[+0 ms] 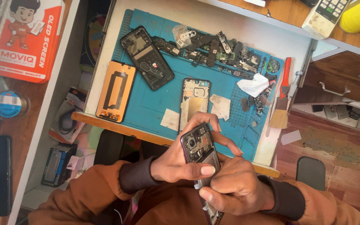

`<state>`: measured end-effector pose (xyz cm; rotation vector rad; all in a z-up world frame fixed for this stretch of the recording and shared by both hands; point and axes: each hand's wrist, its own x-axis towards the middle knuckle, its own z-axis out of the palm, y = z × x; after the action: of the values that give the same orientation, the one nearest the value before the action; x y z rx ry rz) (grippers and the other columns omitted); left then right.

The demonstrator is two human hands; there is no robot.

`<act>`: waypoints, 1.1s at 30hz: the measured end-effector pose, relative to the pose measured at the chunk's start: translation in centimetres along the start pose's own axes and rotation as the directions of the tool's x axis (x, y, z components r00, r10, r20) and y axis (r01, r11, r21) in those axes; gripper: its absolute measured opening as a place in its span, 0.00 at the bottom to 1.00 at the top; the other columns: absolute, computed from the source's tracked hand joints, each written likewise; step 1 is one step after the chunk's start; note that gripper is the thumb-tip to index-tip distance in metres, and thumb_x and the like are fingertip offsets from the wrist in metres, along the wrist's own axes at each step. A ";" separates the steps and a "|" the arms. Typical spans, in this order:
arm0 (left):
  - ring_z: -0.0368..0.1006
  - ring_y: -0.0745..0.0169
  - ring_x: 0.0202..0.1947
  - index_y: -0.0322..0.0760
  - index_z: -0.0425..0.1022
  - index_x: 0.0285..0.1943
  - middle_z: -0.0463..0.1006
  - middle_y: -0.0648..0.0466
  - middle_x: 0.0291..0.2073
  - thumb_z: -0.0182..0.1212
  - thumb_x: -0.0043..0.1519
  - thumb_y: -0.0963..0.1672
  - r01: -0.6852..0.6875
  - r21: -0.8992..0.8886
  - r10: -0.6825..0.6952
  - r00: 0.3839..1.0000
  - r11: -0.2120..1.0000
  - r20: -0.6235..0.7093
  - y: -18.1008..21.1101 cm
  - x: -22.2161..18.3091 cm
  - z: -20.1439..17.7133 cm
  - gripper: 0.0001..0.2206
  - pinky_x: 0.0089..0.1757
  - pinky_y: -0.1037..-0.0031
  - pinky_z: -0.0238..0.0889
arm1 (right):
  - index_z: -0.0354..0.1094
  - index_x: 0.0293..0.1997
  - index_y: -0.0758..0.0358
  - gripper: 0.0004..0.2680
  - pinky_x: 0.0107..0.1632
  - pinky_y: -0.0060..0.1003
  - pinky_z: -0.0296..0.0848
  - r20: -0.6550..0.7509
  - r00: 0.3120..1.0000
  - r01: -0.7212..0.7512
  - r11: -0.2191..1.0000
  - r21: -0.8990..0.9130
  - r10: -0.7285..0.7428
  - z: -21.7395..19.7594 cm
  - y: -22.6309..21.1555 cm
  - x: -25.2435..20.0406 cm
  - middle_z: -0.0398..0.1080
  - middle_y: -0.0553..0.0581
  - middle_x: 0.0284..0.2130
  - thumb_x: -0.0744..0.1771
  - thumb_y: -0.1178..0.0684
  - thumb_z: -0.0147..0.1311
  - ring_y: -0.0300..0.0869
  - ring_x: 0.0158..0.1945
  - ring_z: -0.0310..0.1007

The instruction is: The person disassembles a smartphone by removing the battery, peeling off adhesive tape, and detaching the motherboard. They use a metal spudger to pry components and place the removed parts on the workbench.

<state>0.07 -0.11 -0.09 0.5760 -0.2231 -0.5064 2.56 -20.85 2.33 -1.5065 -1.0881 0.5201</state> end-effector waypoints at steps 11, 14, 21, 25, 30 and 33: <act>0.67 0.45 0.63 0.38 0.48 0.68 0.69 0.28 0.60 0.64 0.63 0.40 -0.040 0.008 0.040 0.999 0.999 0.023 0.4 0.3 0.5 0.29 0.64 0.55 0.64 | 0.59 0.16 0.61 0.16 0.27 0.39 0.63 0.011 0.999 0.032 0.999 -0.005 -0.032 -0.2 0.0 0.2 0.61 0.52 0.13 0.68 0.61 0.58 0.44 0.16 0.65; 0.68 0.44 0.64 0.42 0.39 0.71 0.64 0.30 0.66 0.65 0.63 0.42 -0.066 0.132 0.065 0.998 0.989 0.011 1.0 0.7 0.7 0.36 0.63 0.53 0.66 | 0.63 0.18 0.62 0.13 0.24 0.38 0.63 -0.015 0.988 0.150 0.978 -0.143 -0.153 -0.5 0.5 0.7 0.67 0.52 0.17 0.66 0.61 0.59 0.43 0.17 0.68; 0.64 0.44 0.70 0.37 0.36 0.84 0.61 0.34 0.71 0.61 0.66 0.45 -0.133 0.217 0.196 0.932 0.967 -0.303 -1.7 1.2 2.7 0.41 0.65 0.56 0.63 | 0.70 0.32 0.67 0.06 0.34 0.43 0.71 0.005 0.973 0.216 0.908 -0.358 -0.229 -1.2 1.9 2.2 0.71 0.57 0.28 0.68 0.56 0.59 0.48 0.30 0.73; 0.65 0.44 0.68 0.31 0.44 0.82 0.61 0.36 0.71 0.70 0.59 0.47 -0.086 -0.034 0.070 0.944 0.996 -0.322 -2.4 0.2 2.1 0.46 0.62 0.56 0.62 | 0.69 0.31 0.67 0.07 0.34 0.43 0.70 0.033 0.993 0.122 0.955 -0.271 -0.117 -1.4 1.8 2.4 0.70 0.57 0.25 0.68 0.57 0.58 0.50 0.27 0.71; 0.59 0.53 0.73 0.42 0.34 0.80 0.58 0.41 0.74 0.88 0.45 0.47 0.007 0.052 0.000 0.991 0.999 -0.133 -1.4 -0.7 1.5 0.62 0.68 0.60 0.56 | 0.69 0.28 0.66 0.09 0.35 0.44 0.68 0.139 0.988 -0.046 0.986 -0.159 0.068 -1.9 0.9 2.6 0.67 0.57 0.19 0.69 0.57 0.58 0.51 0.23 0.71; 0.63 0.50 0.72 0.36 0.37 0.82 0.64 0.34 0.70 0.88 0.45 0.46 0.125 0.189 -0.096 0.983 0.974 -0.154 -0.5 -0.7 1.5 0.62 0.67 0.61 0.58 | 0.69 0.31 0.65 0.08 0.47 0.45 0.74 0.133 0.991 0.004 0.994 -0.108 0.010 -2.7 -0.2 2.7 0.69 0.54 0.21 0.70 0.58 0.55 0.50 0.25 0.72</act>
<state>-1.27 -0.83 0.83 0.8199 -0.1043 -0.5516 5.93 -20.00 3.90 -1.5853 -1.2346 0.5791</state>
